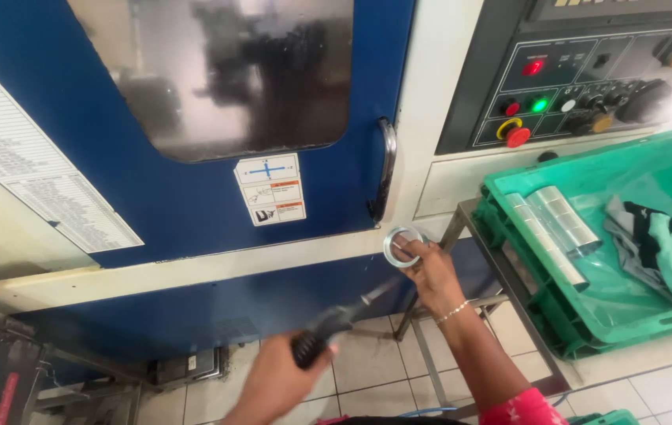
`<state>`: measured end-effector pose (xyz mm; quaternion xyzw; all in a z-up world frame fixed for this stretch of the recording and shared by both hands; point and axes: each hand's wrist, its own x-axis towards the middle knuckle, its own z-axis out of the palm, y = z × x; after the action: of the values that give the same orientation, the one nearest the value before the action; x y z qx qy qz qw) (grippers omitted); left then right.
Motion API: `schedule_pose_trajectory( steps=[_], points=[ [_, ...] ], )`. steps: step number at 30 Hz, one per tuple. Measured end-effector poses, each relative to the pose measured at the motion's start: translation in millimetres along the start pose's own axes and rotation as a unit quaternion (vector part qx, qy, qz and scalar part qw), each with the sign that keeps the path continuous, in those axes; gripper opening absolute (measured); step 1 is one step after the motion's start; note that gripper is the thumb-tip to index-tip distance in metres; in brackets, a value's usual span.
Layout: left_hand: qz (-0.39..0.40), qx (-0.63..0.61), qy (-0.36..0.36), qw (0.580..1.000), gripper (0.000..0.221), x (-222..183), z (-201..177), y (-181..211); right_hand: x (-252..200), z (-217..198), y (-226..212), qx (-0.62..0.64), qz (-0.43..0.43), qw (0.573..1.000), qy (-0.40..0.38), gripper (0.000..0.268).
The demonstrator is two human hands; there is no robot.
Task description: Inspecting and cleaning metal rings using an air gun and checking measurements on a digital readout and CNC machine.
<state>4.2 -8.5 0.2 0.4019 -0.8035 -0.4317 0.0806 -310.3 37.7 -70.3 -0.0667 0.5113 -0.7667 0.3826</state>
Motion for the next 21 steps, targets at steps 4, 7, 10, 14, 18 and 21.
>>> schedule_pose_trajectory(
  steps=[4, 7, 10, 14, 18, 21],
  points=[
    [-0.058, -0.005, 0.036, 0.998, 0.050, 4.8, -25.0, 16.3, -8.4, 6.5, -8.0, -0.050, -0.010, 0.996, -0.071, 0.039],
    [-0.019, 0.006, 0.031, 0.999, 0.050, -1.9, -31.0, 23.8, -4.7, 9.8, -11.4, -0.016, -0.009, 0.996, -0.082, 0.038],
    [0.002, 0.021, 0.006, 1.000, 0.048, -6.1, -37.8, 21.0, -2.4, 7.2, -15.3, 0.047, -0.039, 0.995, -0.076, 0.036],
    [-0.063, 0.020, 0.039, 0.997, 0.046, -4.2, -53.7, 15.2, -24.4, 8.5, -27.2, 0.027, -0.056, 0.994, -0.086, 0.032],
    [-0.038, 0.020, 0.022, 0.999, 0.047, -7.6, -53.5, 18.5, -28.0, 15.3, -28.9, 0.023, -0.030, 0.995, -0.097, 0.028],
    [-0.035, 0.018, 0.035, 0.999, 0.046, -10.9, -55.7, 31.6, -19.8, 9.6, -22.9, -0.062, -0.055, 0.995, -0.056, 0.024]
  ],
)
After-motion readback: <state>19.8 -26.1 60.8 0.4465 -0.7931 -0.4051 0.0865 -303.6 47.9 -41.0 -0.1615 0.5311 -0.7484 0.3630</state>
